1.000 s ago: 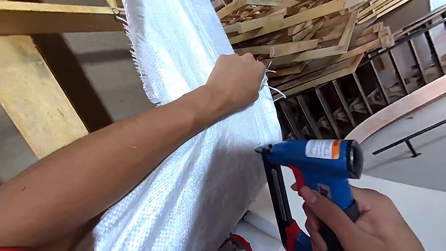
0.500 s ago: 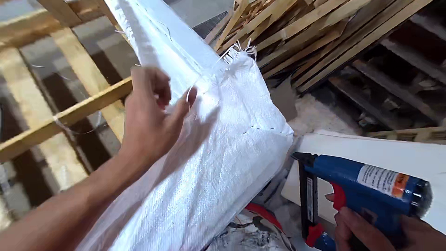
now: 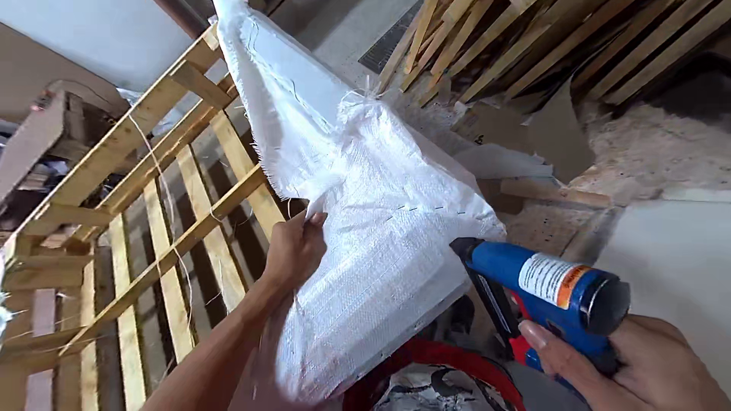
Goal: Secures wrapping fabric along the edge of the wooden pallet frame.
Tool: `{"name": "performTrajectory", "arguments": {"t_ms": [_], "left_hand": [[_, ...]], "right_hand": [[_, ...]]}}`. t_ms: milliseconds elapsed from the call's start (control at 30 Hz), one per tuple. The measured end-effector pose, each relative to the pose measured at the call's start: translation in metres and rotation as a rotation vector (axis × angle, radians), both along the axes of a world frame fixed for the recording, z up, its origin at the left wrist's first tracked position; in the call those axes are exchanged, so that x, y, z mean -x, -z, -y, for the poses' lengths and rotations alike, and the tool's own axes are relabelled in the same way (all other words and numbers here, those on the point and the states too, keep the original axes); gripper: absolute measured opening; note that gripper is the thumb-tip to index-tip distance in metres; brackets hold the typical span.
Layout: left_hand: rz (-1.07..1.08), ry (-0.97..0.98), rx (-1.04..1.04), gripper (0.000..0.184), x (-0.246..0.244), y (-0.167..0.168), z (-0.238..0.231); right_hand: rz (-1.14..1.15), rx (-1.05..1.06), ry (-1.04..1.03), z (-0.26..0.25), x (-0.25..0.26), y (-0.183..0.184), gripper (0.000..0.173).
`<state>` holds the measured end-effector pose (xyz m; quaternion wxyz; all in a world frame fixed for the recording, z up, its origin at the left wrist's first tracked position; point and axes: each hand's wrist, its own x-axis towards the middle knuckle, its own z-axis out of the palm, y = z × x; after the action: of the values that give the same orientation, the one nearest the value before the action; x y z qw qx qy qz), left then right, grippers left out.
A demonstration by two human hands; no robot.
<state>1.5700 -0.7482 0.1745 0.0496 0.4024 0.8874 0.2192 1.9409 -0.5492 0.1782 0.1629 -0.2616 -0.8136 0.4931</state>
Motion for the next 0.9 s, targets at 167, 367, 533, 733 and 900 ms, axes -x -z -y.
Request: {"name": "performTrajectory", "arguments": {"t_ms": [167, 367, 533, 733, 900], "left_hand": [[0.188, -0.008, -0.266, 0.039, 0.003, 0.013, 0.008], [0.256, 0.114, -0.01, 0.044, 0.016, 0.034, -0.003], [0.285, 0.17, 0.129, 0.05, 0.018, 0.026, -0.008], [0.297, 0.24, 0.045, 0.053, 0.024, 0.039, -0.002], [0.393, 0.26, 0.019, 0.053, 0.027, 0.044, -0.002]], "right_hand": [[0.091, 0.012, -0.096, -0.002, 0.012, -0.034, 0.036], [0.265, -0.255, -0.013, 0.021, 0.081, -0.063, 0.038], [0.666, -0.211, -0.119, 0.03, 0.121, -0.112, 0.038], [0.621, -0.069, -0.05, 0.049, 0.128, -0.112, 0.047], [0.67, 0.033, 0.035, 0.061, 0.149, -0.123, 0.044]]}}
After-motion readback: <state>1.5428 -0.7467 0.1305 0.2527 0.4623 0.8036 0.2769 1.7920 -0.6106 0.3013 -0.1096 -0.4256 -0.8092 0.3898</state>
